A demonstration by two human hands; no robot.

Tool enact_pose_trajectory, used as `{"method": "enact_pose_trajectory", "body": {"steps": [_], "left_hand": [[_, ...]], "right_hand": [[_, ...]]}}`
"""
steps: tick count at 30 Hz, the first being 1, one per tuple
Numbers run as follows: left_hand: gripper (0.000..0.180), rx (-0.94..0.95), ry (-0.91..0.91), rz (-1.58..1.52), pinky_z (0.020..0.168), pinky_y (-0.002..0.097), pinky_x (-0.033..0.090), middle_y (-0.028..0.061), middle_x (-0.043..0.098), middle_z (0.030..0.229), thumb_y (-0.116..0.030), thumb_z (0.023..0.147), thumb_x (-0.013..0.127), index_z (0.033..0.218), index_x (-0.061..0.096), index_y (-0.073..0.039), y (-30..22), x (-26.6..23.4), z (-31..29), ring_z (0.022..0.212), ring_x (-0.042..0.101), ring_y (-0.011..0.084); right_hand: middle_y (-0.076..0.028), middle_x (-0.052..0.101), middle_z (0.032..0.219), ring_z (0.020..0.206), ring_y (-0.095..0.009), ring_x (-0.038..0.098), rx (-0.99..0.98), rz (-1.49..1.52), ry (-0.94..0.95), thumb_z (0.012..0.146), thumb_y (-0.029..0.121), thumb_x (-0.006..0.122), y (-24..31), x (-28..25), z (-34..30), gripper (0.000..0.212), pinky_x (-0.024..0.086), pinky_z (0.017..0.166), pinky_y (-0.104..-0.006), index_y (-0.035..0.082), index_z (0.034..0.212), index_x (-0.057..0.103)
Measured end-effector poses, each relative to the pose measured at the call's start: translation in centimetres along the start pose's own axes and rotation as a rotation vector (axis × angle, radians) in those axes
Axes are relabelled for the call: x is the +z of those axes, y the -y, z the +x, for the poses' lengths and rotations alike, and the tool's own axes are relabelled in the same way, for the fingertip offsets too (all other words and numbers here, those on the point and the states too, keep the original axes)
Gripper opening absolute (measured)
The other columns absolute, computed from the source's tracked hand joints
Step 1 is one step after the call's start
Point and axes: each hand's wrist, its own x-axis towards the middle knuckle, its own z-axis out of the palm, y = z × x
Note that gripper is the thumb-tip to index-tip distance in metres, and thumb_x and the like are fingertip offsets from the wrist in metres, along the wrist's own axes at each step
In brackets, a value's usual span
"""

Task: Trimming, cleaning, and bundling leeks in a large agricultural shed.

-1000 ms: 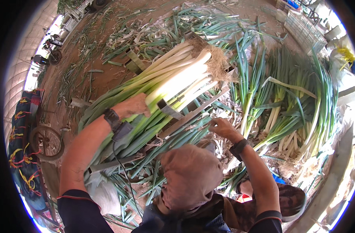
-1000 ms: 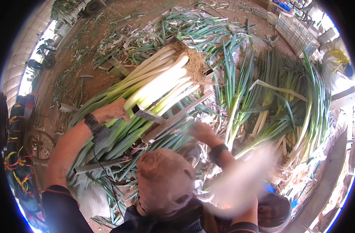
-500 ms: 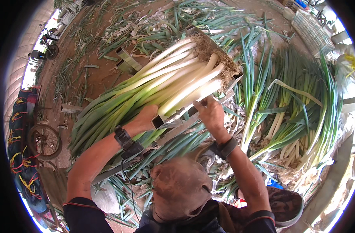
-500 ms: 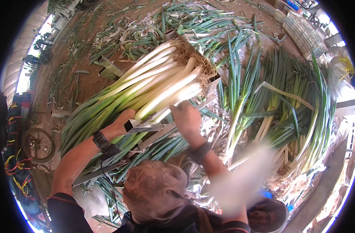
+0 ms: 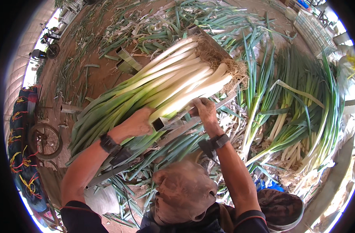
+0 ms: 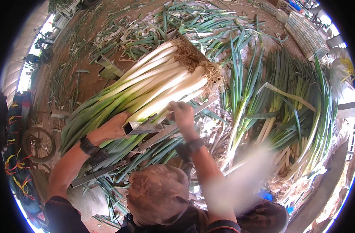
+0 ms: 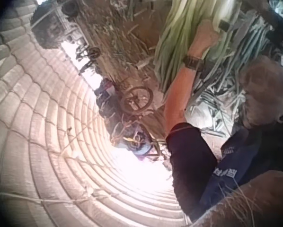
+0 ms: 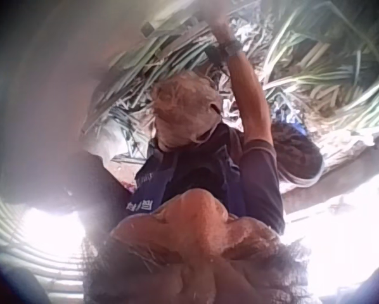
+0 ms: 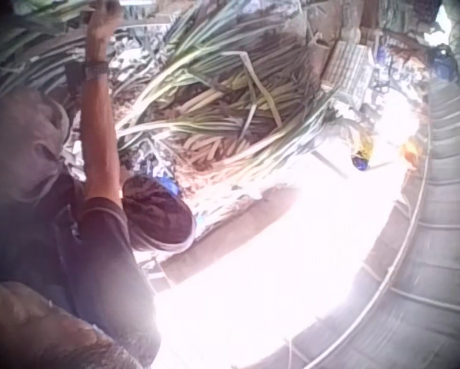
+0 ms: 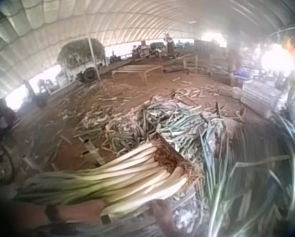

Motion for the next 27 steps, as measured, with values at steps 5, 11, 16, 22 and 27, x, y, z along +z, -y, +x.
{"method": "enact_pose_trajectory", "body": {"steps": [5, 11, 16, 22, 27], "left_hand": [[0.043, 0.151, -0.096, -0.201, 0.073, 0.0352, 0.048, 0.0226, 0.065, 0.085, -0.009, 0.067, 0.071, 0.104, 0.061, 0.01, 2.3, 0.5, 0.4, 0.076, 0.062, 0.0254], [0.061, -0.025, 0.056, -0.041, 0.096, 0.033, 0.041, 0.0159, 0.059, 0.116, -0.021, 0.076, 0.079, 0.125, 0.05, 0.001, -0.4, 1.1, -0.8, 0.109, 0.056, 0.0258], [0.07, 0.022, -0.02, 0.268, 0.086, 0.0437, 0.047, 0.0234, 0.059, 0.107, -0.021, 0.069, 0.076, 0.129, 0.047, 0.003, -0.6, 0.6, -4.4, 0.101, 0.057, 0.0395], [0.077, 0.037, -0.018, 0.565, 0.082, 0.0451, 0.048, 0.0234, 0.059, 0.104, -0.025, 0.074, 0.073, 0.135, 0.037, 0.005, 0.6, 2.0, -6.2, 0.095, 0.058, 0.0386], [0.066, 0.12, 0.098, 0.67, 0.076, 0.0484, 0.048, 0.0263, 0.059, 0.099, -0.031, 0.078, 0.065, 0.126, 0.044, 0.01, 0.0, 5.0, -1.8, 0.086, 0.059, 0.0404]], "right_hand": [[-0.008, 0.068, 0.098, 0.095, -0.022, 0.066, -0.216, -0.909, -0.192, 0.089, 0.02, 0.064, 4.9, 0.5, -4.5, 0.033, 0.052, 0.087, -0.0389, 0.005, 0.118, 0.06], [-0.011, 0.066, 0.101, 0.101, -0.027, 0.062, -0.883, -1.646, 0.299, 0.078, 0.009, 0.057, 7.3, 1.3, 0.9, 0.02, 0.039, 0.102, -0.0466, 0.007, 0.096, 0.065], [-0.015, 0.066, 0.075, 0.075, -0.036, 0.066, -0.833, -1.563, 0.539, 0.069, 0.007, 0.059, 8.8, 2.0, 3.6, 0.008, 0.051, 0.068, -0.0452, 0.005, 0.071, 0.067], [-0.014, 0.068, 0.094, 0.098, -0.031, 0.063, -0.73, -1.452, 0.579, 0.079, 0.008, 0.05, 6.6, 1.1, 4.7, 0.022, 0.043, 0.092, -0.048, 0.008, 0.091, 0.07], [-0.015, 0.065, 0.097, 0.1, -0.032, 0.06, -0.948, -1.563, 0.021, 0.073, 0.012, 0.059, -1.1, -4.4, 5.7, 0.024, 0.043, 0.091, -0.047, 0.009, 0.094, 0.07]]}}
